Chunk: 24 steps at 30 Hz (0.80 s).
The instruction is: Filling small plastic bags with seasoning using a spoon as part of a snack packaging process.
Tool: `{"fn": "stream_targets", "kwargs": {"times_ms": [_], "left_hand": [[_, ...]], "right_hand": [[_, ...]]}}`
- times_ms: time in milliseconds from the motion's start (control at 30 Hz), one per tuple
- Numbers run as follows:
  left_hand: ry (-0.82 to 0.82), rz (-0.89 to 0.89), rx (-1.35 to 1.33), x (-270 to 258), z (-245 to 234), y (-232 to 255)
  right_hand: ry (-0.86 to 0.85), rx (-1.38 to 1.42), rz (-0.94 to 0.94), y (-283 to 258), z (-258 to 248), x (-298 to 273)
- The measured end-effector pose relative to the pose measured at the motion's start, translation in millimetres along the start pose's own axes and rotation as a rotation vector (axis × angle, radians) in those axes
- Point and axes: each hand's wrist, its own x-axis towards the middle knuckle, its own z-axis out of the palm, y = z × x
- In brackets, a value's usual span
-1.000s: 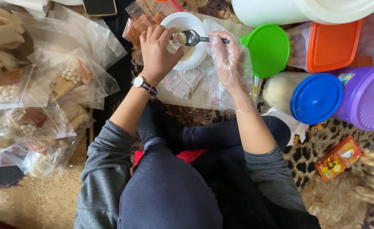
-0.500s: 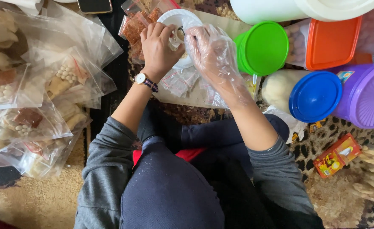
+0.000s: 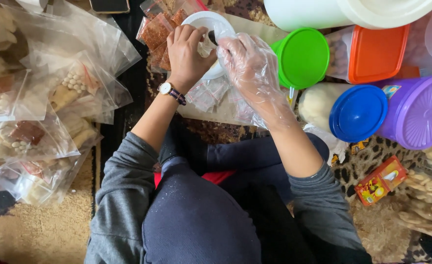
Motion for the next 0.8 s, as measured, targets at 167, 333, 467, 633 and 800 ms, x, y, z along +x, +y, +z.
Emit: {"fn": "stream_targets", "kwargs": {"times_ms": [167, 333, 467, 633, 800], "left_hand": [[-0.035, -0.081, -0.053, 0, -7, -7], [-0.026, -0.177, -0.215, -1, -39, -10], [-0.010, -0.189, -0.392, 4, -76, 4], [-0.018, -0.245, -0.497, 18, -123, 29], [-0.095, -0.291, -0.424, 35, -159, 38]], "right_hand": [[0.049, 0.257, 0.183, 10, -21, -7], [0.144, 0.339, 0.327, 23, 9, -44], [0.043, 0.387, 0.357, 25, 41, -69], [0.053, 0.355, 0.367, 19, 44, -86], [0.022, 0.051, 0.341, 9, 15, -92]]}}
